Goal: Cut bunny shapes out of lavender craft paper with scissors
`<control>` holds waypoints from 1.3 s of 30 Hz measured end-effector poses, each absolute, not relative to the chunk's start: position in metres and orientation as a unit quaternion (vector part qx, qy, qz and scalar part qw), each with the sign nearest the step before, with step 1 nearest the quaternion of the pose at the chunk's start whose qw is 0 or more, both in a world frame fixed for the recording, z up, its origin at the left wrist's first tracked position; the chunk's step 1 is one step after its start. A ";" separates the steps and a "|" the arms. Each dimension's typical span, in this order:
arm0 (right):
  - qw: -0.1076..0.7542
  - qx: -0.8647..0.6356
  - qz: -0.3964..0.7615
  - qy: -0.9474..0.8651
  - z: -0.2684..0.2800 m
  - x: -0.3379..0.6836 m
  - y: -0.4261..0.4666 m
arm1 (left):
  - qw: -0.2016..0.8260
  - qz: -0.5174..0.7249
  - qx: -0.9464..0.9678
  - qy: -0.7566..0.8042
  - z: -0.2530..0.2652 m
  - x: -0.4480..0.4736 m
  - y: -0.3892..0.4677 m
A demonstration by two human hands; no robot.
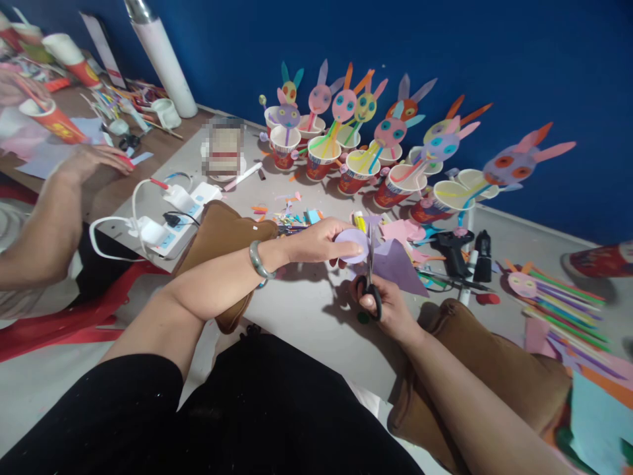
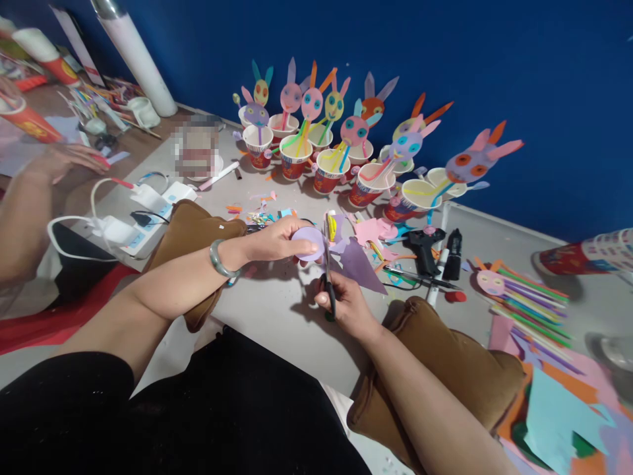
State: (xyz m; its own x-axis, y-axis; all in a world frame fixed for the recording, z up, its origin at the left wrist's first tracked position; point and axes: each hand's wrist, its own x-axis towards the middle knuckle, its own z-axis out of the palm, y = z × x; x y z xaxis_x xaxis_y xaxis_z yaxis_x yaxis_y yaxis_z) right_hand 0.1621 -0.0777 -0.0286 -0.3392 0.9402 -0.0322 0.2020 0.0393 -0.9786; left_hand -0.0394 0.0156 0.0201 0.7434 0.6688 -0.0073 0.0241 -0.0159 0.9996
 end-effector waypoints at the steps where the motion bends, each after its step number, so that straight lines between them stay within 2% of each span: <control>1: 0.354 -0.453 0.525 -0.627 -0.029 0.162 -0.078 | 0.652 0.248 0.669 0.256 0.020 -0.040 0.016; 39: 0.350 -0.458 0.536 -0.617 -0.034 0.163 -0.079 | 0.656 0.236 0.660 0.280 0.024 -0.040 0.016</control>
